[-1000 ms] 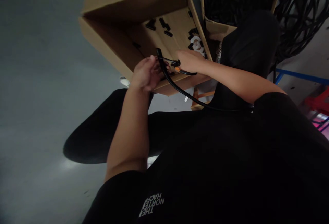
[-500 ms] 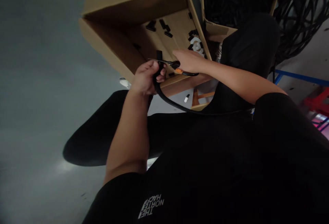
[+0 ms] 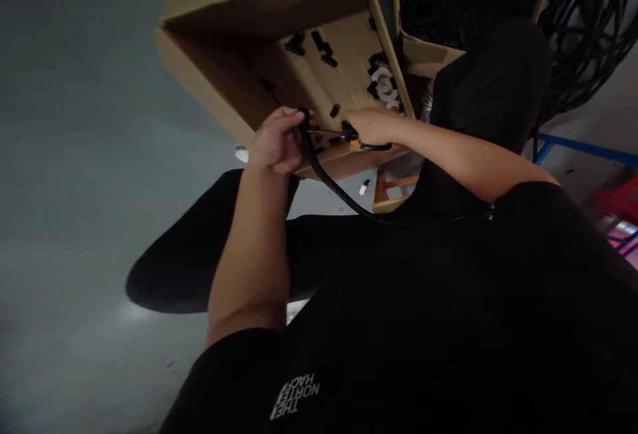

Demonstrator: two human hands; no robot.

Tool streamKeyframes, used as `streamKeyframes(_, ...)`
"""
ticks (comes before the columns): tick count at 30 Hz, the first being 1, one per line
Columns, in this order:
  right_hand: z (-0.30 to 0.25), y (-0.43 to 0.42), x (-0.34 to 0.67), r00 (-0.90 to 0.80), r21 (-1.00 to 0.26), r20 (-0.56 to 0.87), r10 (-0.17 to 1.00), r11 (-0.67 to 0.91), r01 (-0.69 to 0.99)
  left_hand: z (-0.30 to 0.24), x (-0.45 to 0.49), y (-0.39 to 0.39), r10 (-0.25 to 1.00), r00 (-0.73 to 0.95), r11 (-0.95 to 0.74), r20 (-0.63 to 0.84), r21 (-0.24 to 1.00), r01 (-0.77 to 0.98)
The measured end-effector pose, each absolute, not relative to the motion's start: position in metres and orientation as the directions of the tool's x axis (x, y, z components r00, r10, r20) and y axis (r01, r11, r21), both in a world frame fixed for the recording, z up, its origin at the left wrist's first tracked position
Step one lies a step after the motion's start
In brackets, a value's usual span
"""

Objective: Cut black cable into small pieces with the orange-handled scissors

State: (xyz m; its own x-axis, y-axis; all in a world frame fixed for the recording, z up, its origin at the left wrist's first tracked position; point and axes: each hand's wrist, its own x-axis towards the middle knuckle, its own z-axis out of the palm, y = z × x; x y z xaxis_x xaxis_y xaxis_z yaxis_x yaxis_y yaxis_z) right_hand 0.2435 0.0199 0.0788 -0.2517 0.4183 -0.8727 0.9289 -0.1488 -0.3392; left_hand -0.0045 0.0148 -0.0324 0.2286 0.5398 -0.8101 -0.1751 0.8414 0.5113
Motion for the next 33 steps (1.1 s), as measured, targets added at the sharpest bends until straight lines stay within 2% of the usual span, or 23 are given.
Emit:
streamKeyframes(5,0.082,0.021,0.235,-0.265,-0.381,-0.843,0.468,-0.171,0.909,-0.029,0.005,0.013,0.542,0.295,0.838,-0.787,0.532,-0.121)
streamKeyframes(8,0.078,0.023,0.234,-0.214,-0.351,-0.846,0.489,-0.207,0.913,-0.027,0.011,0.010,0.563,0.260,0.826,-0.784,0.544,-0.149)
streamKeyframes(12,0.071,0.025,0.236,-0.142,-0.304,-0.853,0.502,-0.256,0.918,-0.030,0.012,0.005,0.529,0.279,0.845,-0.802,0.530,-0.078)
streamKeyframes(16,0.061,0.021,0.239,-0.202,-0.376,-0.838,0.508,-0.268,0.887,-0.027,0.011,0.004,0.546,0.267,0.829,-0.794,0.559,-0.034)
streamKeyframes(20,0.059,0.016,0.239,-0.249,-0.452,-0.792,0.557,-0.262,0.853,-0.014,0.007,0.009,0.440,0.425,0.879,-0.791,0.475,-0.027)
streamKeyframes(26,0.074,0.023,0.237,-0.193,-0.380,-0.808,0.557,-0.242,0.893,-0.007,0.002,0.018,0.325,0.523,0.933,-0.788,0.357,-0.041)
streamKeyframes(29,0.073,0.023,0.240,-0.180,-0.354,-0.816,0.549,-0.229,0.907,-0.014,0.006,0.011,0.376,0.475,0.911,-0.796,0.410,-0.034)
streamKeyframes(33,0.062,0.016,0.244,-0.162,-0.317,-0.842,0.514,-0.228,0.921,-0.030,0.017,-0.008,0.542,0.349,0.817,-0.764,0.576,-0.009)
